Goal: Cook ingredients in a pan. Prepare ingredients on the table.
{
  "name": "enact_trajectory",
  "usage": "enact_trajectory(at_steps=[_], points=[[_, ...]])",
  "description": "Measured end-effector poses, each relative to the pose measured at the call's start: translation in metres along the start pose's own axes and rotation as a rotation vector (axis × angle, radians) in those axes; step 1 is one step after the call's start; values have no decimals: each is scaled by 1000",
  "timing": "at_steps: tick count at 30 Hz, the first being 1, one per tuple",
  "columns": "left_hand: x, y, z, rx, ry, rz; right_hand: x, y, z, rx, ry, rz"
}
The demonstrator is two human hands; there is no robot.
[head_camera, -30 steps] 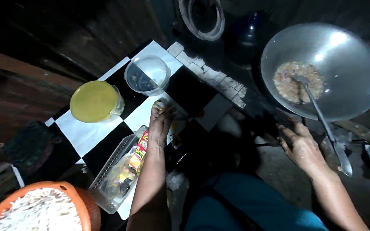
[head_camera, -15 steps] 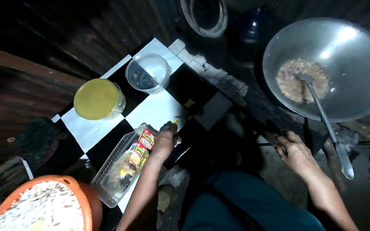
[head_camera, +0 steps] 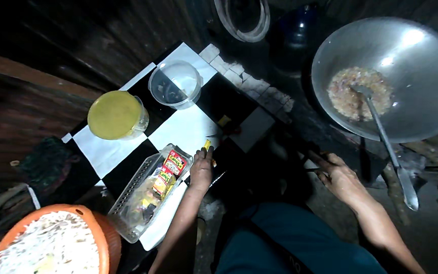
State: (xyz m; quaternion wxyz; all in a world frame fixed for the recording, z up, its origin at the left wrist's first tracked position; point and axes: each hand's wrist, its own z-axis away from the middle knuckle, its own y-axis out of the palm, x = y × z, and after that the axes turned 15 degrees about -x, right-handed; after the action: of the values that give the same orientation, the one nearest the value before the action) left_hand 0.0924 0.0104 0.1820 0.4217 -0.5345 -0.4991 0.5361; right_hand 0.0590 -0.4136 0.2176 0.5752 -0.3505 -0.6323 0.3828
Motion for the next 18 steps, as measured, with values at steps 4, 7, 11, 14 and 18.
enact_trajectory(at_steps=[4,7,11,14,18], points=[[0,-1,0,-8,-54,10,9,1,-8,26,-29,-29],[-2,-3,2,-8,-125,65,23,1,-17,57,-23,-104],[-2,-3,3,4,-224,244,53,3,-37,190,-37,-251],[-1,2,6,-37,-375,623,94,14,-53,314,-114,-374],[-35,-10,14,-85,-477,926,134,73,-53,375,6,-847]])
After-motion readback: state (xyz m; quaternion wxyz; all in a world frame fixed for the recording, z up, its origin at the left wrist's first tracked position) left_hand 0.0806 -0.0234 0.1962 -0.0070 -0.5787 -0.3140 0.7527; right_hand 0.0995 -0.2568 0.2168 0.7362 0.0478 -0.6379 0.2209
